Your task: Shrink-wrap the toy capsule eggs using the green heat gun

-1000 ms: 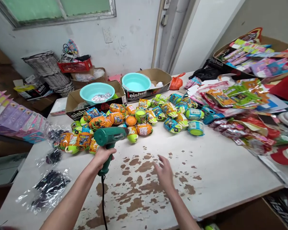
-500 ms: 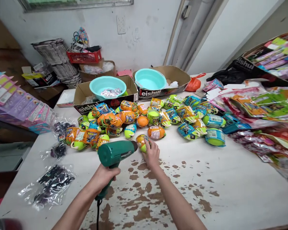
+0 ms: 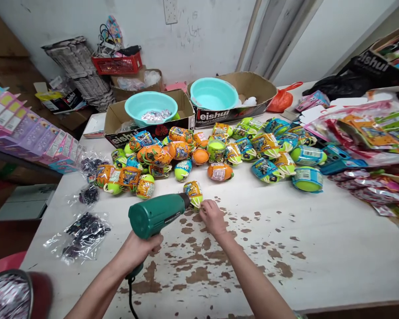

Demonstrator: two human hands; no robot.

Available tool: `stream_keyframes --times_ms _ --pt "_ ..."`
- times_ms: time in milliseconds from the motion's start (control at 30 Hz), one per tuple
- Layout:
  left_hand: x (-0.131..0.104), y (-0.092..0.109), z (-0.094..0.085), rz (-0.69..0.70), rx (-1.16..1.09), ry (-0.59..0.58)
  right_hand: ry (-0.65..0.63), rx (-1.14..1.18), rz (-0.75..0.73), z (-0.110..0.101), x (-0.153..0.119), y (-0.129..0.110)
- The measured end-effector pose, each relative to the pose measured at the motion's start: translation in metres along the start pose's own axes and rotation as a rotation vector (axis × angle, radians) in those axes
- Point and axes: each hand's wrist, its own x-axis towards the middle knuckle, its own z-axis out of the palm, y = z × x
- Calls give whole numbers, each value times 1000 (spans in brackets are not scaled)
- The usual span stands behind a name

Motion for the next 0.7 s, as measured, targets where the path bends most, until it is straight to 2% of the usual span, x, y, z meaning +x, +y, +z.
stream_keyframes --times_ms 100,167,300,400,467,567,633,700 --pt "6 5 -3 76 65 -5 -58 -73 -61 -1 2 -1" --pt "5 5 -8 58 109 4 -94 -121 -110 -5 -1 -1" --pt "-13 2 -21 14 175 -1 -179 -154 -193 -22 -12 1" --pt "-28 1 -25 -15 124 -63 -183 -32 -168 -34 -24 -1" --pt "-31 1 -23 -22 94 -74 -115 116 -32 -37 -32 -8" --pt "-25 2 -16 3 117 -7 -25 326 329 -33 -40 -25" --pt "-19 -1 -15 17 149 45 -42 427 514 -26 -43 -33" --pt "-19 -10 -18 -3 162 76 -91 515 599 -20 -46 -35"
